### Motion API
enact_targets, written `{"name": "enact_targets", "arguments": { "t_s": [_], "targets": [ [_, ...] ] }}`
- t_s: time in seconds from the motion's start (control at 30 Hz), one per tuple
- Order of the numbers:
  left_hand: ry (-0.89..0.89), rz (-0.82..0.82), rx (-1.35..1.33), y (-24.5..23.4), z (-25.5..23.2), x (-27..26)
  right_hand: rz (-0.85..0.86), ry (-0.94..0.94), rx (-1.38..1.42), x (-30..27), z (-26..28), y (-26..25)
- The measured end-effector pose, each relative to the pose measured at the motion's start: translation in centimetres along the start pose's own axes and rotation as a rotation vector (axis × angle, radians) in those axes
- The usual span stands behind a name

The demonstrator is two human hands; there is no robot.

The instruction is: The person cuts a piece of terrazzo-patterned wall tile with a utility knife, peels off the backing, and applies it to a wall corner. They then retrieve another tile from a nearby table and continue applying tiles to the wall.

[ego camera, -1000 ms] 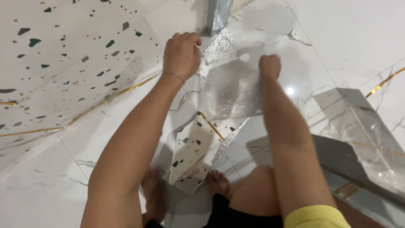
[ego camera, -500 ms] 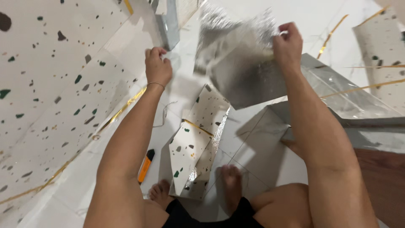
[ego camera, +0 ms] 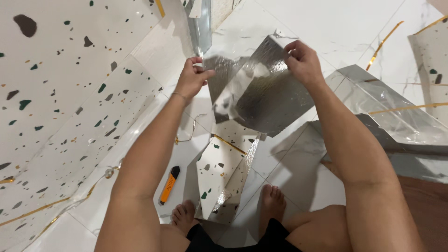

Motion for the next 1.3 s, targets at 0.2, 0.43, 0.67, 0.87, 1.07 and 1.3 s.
{"name": "enact_targets", "arguments": {
  "t_s": [0.2,0.43,0.67,0.87,1.07,1.3],
  "targets": [
    [-0.195,-0.494,-0.043,-0.7,4.7,3.4,-0.155,-0.075,0.315,4.4,-5.4,-4.3],
    [-0.261,-0.426,-0.095,2.6,10.1,7.0,-0.759,-0.132,0.425,8.9,-7.7,-10.3],
    [-0.448,-0.258,-0.615,6.0,9.2,9.6,-0.899,0.086,0.641,9.1,-6.3,-12.2],
    [-0.507,-0.07,-0.584,8.1,8.3,10.3,-0.855,0.202,0.812,8.6,-4.3,-11.2],
    [-0.533,-0.276,-0.608,10.8,9.5,10.7,-0.792,0.263,0.897,7.6,-2.8,-9.5],
    [-0.311,-0.285,-0.424,9.3,9.8,11.0,-0.784,0.226,0.867,6.7,-1.9,-8.9]
  ]
}}
Point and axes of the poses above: each hand's wrist, its own x-axis towards the middle knuckle, its own y-axis out of the palm, z = x × y, the point moved 1 cm from there along x, towards the middle knuckle, and after that the axes turned 12 degrees about -z, right-handed, at the moved point
